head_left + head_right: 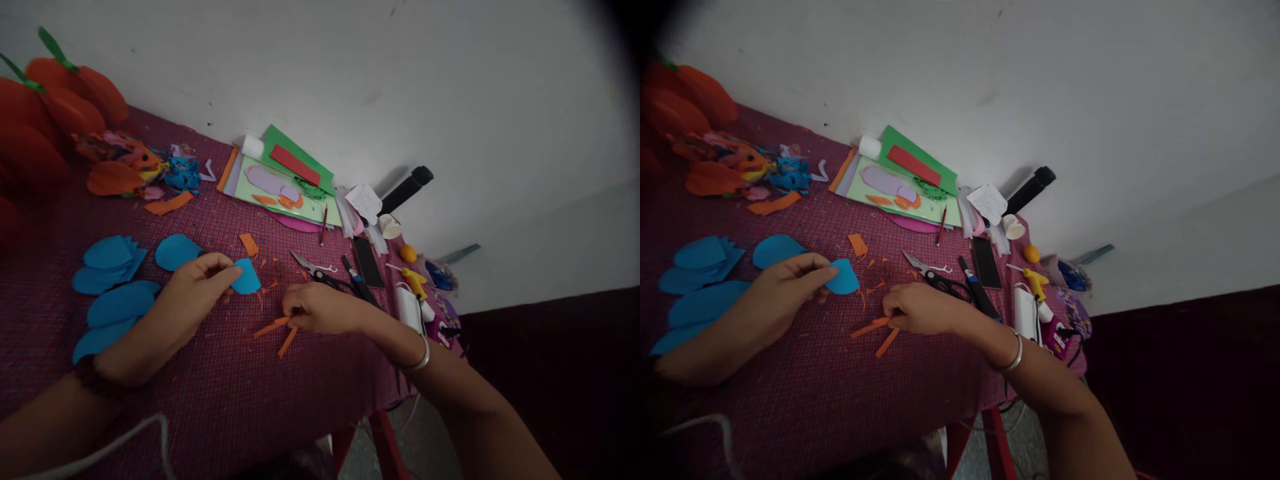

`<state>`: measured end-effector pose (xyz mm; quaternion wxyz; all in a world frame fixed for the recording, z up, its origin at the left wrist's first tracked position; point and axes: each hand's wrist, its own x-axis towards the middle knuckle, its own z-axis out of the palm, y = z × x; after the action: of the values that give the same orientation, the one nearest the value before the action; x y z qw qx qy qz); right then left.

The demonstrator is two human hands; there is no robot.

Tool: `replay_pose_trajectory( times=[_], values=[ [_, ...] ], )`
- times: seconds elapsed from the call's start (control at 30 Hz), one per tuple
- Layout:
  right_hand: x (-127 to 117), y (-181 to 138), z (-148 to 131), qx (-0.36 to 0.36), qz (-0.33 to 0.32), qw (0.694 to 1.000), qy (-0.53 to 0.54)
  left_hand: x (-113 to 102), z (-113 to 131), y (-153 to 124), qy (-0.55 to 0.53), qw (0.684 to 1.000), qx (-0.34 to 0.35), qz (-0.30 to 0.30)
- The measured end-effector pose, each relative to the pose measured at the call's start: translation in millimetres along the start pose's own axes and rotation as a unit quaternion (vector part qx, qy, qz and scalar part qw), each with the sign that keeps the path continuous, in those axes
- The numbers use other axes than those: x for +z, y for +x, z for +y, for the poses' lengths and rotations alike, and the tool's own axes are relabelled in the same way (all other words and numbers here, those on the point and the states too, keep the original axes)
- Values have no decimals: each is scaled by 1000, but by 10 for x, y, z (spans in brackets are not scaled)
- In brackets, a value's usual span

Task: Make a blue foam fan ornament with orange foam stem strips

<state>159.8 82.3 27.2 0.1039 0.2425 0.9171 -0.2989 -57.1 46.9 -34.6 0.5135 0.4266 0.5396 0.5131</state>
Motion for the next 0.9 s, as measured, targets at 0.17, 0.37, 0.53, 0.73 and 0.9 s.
replay_pose_trajectory(
  times=[0.17,0.37,0.53,0.73,0.9],
  values=[
    [54,-161,-83,26,-9,1000,0,13,61,-15,9,1000,-22,3],
    [142,-283,-139,-6,-2,1000,-6,4,90,-24,29,999,-33,-7],
    [78,-227,150,26,130,991,-17,3,133,-38,44,998,-39,-6],
    [-130,7,403,161,153,967,-127,-5,152,-31,64,997,-35,-8],
    [-96,175,353,215,128,948,-195,-25,97,2,77,996,-26,-28]
  ],
)
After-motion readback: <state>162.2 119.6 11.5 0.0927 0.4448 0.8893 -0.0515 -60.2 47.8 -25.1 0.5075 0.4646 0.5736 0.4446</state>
